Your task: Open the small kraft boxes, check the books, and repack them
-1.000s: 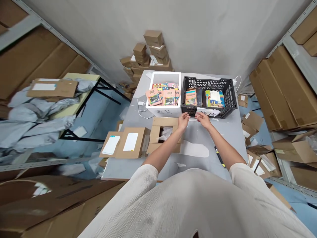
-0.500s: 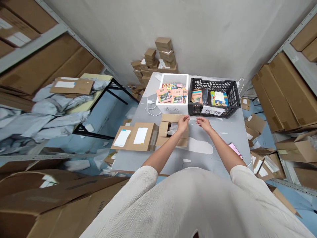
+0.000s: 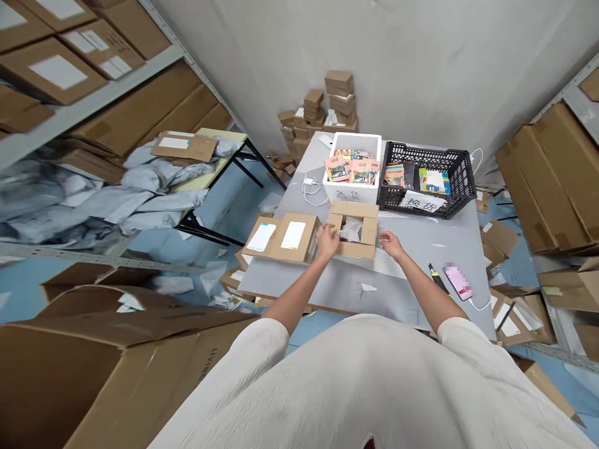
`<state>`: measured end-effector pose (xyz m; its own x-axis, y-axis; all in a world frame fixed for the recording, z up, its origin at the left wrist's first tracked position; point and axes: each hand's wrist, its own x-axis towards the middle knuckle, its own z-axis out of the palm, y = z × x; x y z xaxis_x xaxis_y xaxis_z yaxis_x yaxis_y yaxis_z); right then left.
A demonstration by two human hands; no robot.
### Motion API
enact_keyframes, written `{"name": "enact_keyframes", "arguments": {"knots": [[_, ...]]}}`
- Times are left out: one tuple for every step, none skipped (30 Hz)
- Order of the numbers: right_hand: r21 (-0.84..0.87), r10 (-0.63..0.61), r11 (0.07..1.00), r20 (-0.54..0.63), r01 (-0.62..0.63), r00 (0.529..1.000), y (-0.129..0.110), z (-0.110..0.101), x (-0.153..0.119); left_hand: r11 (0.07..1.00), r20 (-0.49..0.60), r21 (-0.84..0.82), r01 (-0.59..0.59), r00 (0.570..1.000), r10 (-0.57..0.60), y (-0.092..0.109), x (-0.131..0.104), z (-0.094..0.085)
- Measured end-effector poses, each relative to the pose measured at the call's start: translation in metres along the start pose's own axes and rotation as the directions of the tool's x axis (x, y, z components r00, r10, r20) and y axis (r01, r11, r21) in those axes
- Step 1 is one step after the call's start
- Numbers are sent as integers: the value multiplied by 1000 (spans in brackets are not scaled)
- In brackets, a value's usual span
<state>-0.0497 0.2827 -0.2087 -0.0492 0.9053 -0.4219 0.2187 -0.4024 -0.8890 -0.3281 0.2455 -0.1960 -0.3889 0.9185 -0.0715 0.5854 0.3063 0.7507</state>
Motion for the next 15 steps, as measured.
{"name": "enact_keyframes", "arguments": {"knots": [[8,-31,999,35,31,999,4,2,-4,999,13,11,49,999,-49,-8,1,-4],[25,-68,998,75,66,995,8,4,-8,996,45,9,84,995,-84,-15,1,-6],[49,-107,994,112,102,988,12,6,-12,994,88,0,107,990,-107,-20,2,-8],[74,-140,989,142,130,980,14,7,-15,993,126,-16,116,986,-113,-24,2,-9],[94,-163,984,160,149,974,16,7,-17,993,153,-36,115,982,-109,-28,2,-10],[104,-173,982,166,157,971,18,6,-19,992,169,-58,111,981,-100,-30,1,-11],[104,-173,982,163,157,971,19,5,-20,991,175,-84,105,981,-89,-32,1,-11],[98,-168,983,156,154,973,20,3,-21,989,176,-112,101,981,-80,-33,0,-11],[91,-163,984,146,151,976,21,0,-22,984,180,-144,101,981,-74,-35,-2,-12],[87,-164,984,132,154,978,22,-4,-23,978,187,-183,103,980,-68,-36,-3,-12],[86,-169,983,117,160,979,24,-8,-24,968,200,-229,106,978,-60,-37,-4,-12],[85,-174,983,103,165,979,26,-13,-26,955,220,-278,107,974,-45,-38,-5,-13],[83,-175,982,88,167,981,29,-19,-28,939,251,-327,105,968,-21,-39,-6,-13],[80,-168,983,69,163,983,32,-24,-31,923,292,-372,102,956,12,-41,-7,-13],[77,-155,986,48,151,987,35,-30,-34,907,341,-408,100,939,50,-42,-8,-14]]}}
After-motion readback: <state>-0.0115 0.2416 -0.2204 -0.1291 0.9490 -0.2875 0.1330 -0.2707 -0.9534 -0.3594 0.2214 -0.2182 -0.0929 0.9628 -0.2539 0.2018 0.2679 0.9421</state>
